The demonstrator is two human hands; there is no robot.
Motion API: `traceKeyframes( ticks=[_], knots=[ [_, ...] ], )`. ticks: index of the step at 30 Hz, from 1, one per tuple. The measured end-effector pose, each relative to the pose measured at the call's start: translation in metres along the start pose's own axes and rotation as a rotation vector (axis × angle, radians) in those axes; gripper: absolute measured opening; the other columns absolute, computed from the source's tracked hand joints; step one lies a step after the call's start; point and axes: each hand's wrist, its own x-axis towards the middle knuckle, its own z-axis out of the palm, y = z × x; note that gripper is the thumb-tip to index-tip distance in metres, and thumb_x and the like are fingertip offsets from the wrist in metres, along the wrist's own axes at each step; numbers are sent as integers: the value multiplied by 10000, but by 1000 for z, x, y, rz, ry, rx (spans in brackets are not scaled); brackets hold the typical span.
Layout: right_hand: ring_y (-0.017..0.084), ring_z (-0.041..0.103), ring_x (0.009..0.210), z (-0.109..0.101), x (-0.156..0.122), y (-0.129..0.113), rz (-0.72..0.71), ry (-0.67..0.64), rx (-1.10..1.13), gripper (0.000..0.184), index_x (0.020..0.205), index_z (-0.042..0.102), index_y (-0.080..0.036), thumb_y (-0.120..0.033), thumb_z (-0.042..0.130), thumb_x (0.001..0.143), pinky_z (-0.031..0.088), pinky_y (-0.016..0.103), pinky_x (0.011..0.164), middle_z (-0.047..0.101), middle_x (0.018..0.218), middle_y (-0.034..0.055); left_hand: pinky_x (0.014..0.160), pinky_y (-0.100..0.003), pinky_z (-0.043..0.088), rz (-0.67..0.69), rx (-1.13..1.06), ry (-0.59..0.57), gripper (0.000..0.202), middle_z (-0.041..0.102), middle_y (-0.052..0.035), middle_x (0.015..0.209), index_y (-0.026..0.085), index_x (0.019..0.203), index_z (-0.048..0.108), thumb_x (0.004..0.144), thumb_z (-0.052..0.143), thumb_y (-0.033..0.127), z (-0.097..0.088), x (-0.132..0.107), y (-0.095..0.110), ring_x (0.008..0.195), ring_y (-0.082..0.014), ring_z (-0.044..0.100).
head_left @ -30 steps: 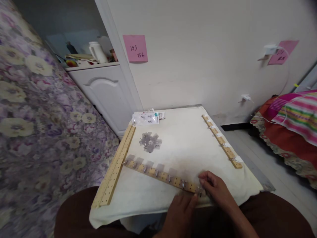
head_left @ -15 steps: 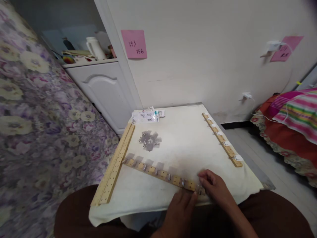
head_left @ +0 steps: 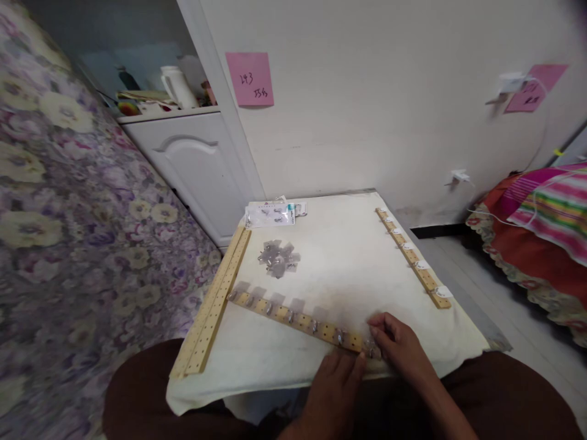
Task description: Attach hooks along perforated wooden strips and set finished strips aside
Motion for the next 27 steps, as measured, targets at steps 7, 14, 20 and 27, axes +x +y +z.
traceKeyframes(
  ticks=[7,14,20,27],
  knots=[
    [129,507,530,-2,-1,3,-15,-35,15,202,849,581,-210,-396,540,781,406,251,511,572,651,-35,808,-480,520,-27,23,-54,618,637,-182,1114,99,1346,350,747,500,78,-2,1,2,976,-293,586],
    [142,538,596,-4,-2,1,-9,-43,-48,289,944,606,-187,-304,654,684,425,252,559,559,652,-46,799,-479,504,-4,24,-15,640,628,-184,1131,105,1358,320,740,486,84,4,1,0,995,-303,579],
    [146,549,610,-3,-1,2,-1,-59,-48,302,963,605,-184,-266,647,676,425,257,573,586,686,-34,811,-468,498,-39,17,-34,607,634,-166,1134,136,1360,332,773,479,95,1,1,1,974,-290,589],
    [146,527,620,-3,-1,3,0,-42,-94,306,963,601,-195,-271,659,672,421,269,602,580,701,-34,802,-488,508,-38,49,-69,610,634,-184,1140,105,1335,362,742,505,90,-1,3,2,1000,-310,581]
  ],
)
